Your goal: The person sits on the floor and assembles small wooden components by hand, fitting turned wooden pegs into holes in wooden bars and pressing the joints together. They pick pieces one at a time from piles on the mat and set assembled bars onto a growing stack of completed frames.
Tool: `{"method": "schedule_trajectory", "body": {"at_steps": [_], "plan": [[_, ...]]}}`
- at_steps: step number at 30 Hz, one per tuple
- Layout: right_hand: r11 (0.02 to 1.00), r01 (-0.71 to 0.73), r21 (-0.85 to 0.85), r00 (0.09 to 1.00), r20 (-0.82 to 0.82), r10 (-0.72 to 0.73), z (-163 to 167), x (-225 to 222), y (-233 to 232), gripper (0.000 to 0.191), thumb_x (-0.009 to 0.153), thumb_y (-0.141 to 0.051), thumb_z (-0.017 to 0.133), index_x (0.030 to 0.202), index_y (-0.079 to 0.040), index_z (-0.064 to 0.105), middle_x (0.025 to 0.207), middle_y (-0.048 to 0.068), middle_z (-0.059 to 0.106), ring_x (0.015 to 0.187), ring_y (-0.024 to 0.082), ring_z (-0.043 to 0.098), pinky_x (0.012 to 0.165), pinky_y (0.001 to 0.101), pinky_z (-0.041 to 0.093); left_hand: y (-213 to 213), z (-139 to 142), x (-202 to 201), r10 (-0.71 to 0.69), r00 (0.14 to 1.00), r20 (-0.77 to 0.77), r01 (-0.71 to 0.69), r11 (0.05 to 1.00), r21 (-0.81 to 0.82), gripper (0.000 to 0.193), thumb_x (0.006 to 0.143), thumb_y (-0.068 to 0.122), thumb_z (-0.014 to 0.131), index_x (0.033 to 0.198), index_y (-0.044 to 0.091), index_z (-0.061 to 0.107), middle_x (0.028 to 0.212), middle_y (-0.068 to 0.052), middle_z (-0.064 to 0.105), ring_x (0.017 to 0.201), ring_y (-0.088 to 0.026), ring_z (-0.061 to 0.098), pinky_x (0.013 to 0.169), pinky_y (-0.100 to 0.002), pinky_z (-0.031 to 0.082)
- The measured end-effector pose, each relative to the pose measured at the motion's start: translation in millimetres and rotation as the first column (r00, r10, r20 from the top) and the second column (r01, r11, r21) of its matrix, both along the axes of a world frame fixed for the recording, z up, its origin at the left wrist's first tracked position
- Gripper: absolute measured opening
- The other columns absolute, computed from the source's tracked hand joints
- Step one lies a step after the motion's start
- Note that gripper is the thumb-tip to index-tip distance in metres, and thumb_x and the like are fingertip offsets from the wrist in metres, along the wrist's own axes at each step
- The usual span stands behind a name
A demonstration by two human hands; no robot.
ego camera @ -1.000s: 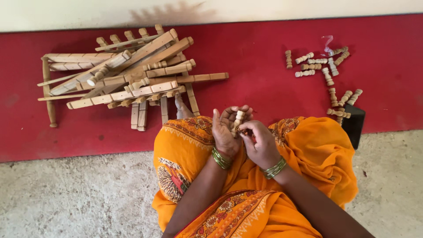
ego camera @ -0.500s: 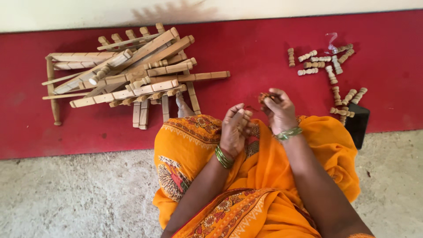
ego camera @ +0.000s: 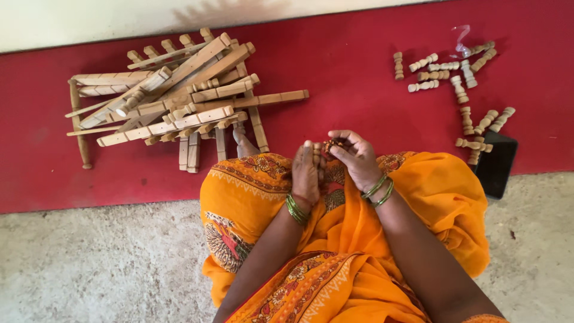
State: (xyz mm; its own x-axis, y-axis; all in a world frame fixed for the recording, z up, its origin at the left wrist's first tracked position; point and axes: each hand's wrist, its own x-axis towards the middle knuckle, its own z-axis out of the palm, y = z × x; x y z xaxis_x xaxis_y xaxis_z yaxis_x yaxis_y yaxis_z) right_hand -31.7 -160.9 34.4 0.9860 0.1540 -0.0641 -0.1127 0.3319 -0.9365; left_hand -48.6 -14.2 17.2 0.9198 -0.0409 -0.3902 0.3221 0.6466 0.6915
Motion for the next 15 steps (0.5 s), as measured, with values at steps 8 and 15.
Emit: {"method": "schedule_trajectory", "body": {"at_steps": [8,15], "plan": [[0.964,-0.047,-0.262,0.972,0.211,0.105,7,4,-4,0.017,0.099,-0.005,0.065,0.114,0.003,0.069,0.107,0.008,0.071,0.094,0.012,0.067,0.084,0.0260,0.058,-5,-12,3,0.049,0.998,-0.026,-0.041,0.966,0.255,0.030,0.103,0.030,0.057,0.081,0.011,0.065,0.063,0.004,0.058,0.049,-0.003,0.043,0.041,-0.021,0.036],[0.982,-0.079,-0.173,0.983,0.152,0.106,11,1,0,0.015,0.098,-0.001,0.061,0.112,0.001,0.066,0.103,0.008,0.070,0.093,0.013,0.071,0.085,0.0263,0.061,-5,-11,4,0.051,0.997,-0.054,-0.029,0.936,0.351,0.028,0.104,0.028,0.056,0.085,0.010,0.069,0.064,0.003,0.061,0.048,-0.004,0.042,0.040,-0.020,0.034]]}}
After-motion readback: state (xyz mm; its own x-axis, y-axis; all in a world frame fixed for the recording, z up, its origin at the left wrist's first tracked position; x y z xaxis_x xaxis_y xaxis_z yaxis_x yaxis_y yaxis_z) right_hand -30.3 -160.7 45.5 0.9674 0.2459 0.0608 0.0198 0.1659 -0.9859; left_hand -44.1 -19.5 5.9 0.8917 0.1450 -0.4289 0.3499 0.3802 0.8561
